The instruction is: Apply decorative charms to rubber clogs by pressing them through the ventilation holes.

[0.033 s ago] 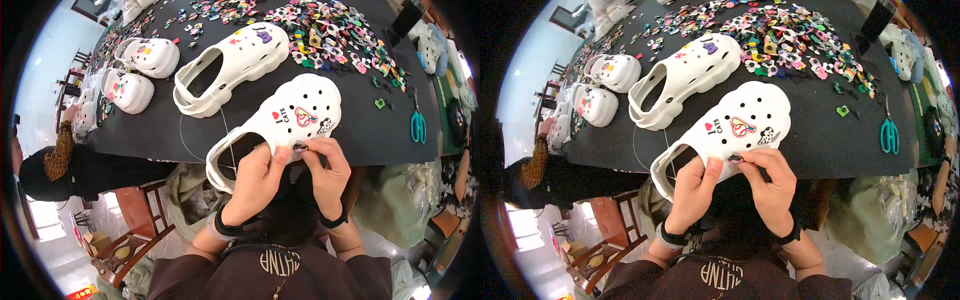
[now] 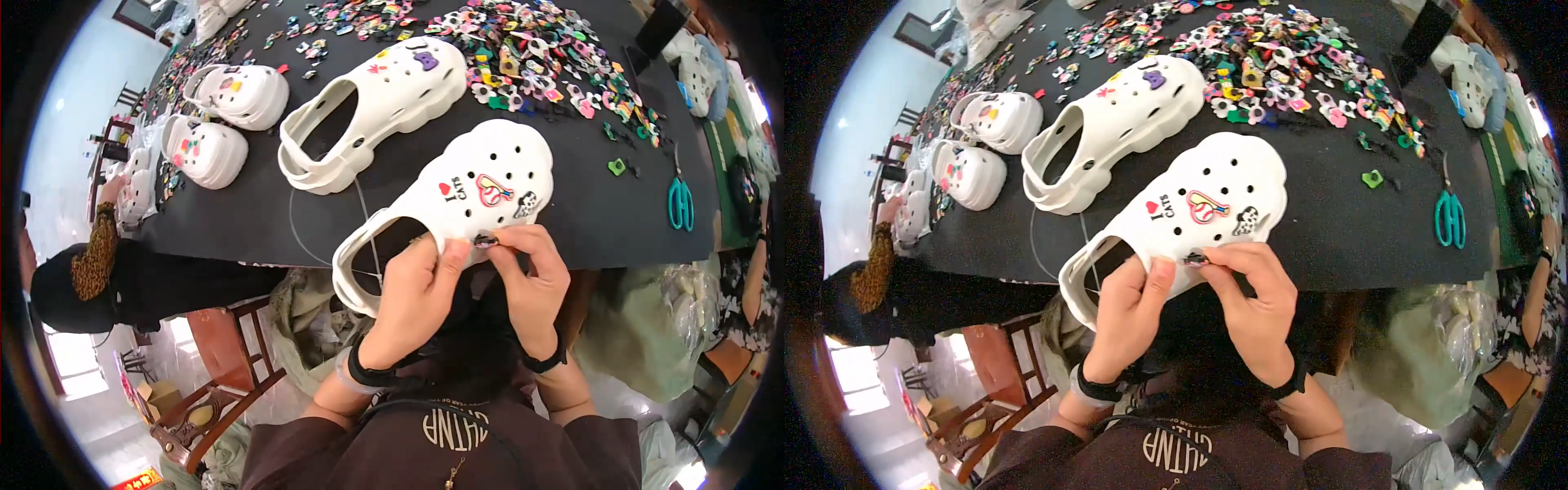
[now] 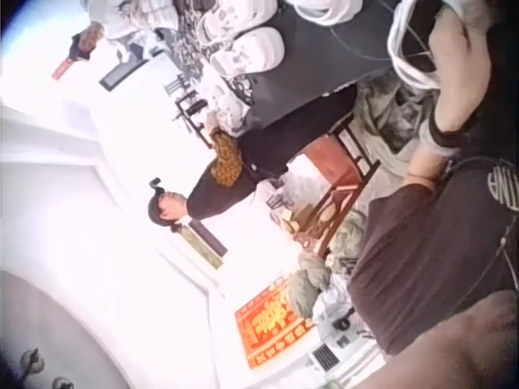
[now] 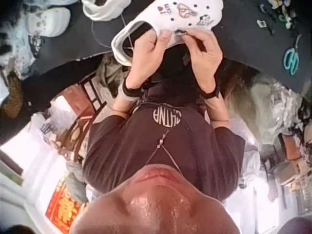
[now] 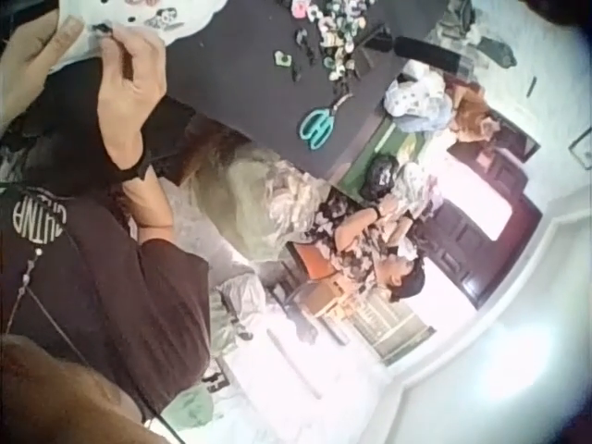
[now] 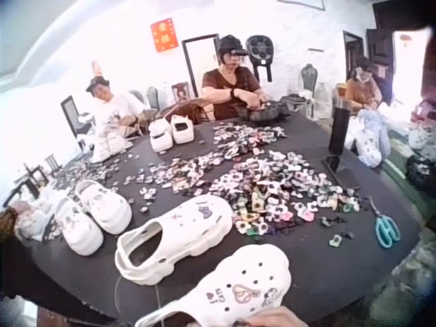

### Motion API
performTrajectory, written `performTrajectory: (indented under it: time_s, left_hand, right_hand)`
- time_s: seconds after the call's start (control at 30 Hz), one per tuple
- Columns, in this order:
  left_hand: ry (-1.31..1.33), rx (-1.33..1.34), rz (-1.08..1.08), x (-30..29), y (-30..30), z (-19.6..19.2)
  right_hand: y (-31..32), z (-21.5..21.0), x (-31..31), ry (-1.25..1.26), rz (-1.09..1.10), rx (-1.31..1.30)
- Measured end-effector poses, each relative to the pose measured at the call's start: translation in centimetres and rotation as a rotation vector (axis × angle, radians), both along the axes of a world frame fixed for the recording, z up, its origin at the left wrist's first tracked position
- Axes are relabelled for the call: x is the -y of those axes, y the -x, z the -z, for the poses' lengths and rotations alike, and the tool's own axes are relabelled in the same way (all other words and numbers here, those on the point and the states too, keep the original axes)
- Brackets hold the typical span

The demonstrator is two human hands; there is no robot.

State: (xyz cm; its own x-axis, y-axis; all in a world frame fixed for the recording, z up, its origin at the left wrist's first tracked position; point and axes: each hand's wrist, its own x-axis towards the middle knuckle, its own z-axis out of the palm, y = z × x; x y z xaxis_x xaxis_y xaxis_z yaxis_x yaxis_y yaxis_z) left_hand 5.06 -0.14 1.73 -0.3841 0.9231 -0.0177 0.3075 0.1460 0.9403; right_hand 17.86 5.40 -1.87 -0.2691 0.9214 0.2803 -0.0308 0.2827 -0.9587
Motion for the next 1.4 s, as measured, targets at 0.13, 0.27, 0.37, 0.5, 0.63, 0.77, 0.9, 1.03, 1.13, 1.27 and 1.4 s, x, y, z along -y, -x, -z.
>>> performTrajectory:
  time_s: [0.13, 0.27, 0.37, 0.5, 0.63, 0.77, 0.9, 1.03, 1.13, 1.27, 1.4]
  left_hand:
    - [0.028, 0.003, 0.018, 0.3, -0.1, -0.1]
    - [0.018, -0.027, 0.049, 0.8, 0.0, 0.3]
    - [-0.035, -0.119, 0.002, 1.0, -0.4, 0.7]
    - [-0.1, -0.147, -0.026, 0.8, -1.4, 0.8]
    - [-0.123, -0.117, 0.0, 0.9, -1.9, 0.5]
    - [-0.065, -0.049, -0.052, 1.1, -1.8, 0.7]
    - [-0.047, 0.03, -0.087, 1.4, -2.1, 0.9]
    - [0.014, 0.001, -0.04, 1.7, -2.3, 1.0]
    - [0.079, 0.041, -0.036, 2.1, -2.1, 1.1]
    - [-0.067, -0.004, -0.048, 2.1, -2.1, 1.6]
    - [-0.101, -0.081, 0.072, 1.8, -2.0, 1.3]
  right_hand:
    - [-0.1, 0.2, 0.0, -0.118, 0.075, 0.021]
    - [0.0, 0.4, 0.4, -0.143, 0.07, 0.046]
    - [-0.1, 0.1, 0.8, -0.11, 0.078, 0.04]
    - [-1.2, -0.9, 0.9, -0.037, -0.004, 0.131]
    - [-1.8, -1.6, 1.2, -0.098, 0.007, 0.157]
    - [-1.3, -1.0, 1.5, -0.129, 0.053, 0.116]
    - [-1.3, -0.8, 1.7, 0.015, 0.02, 0.038]
    - [-1.9, -1.1, 1.6, 0.127, -0.053, 0.021]
    - [-2.0, -1.4, 1.7, 0.04, -0.025, 0.141]
    - [-1.9, -1.2, 2.2, -0.017, -0.015, 0.099]
    - [-2.1, -0.8, 3.0, -0.124, -0.013, 0.087]
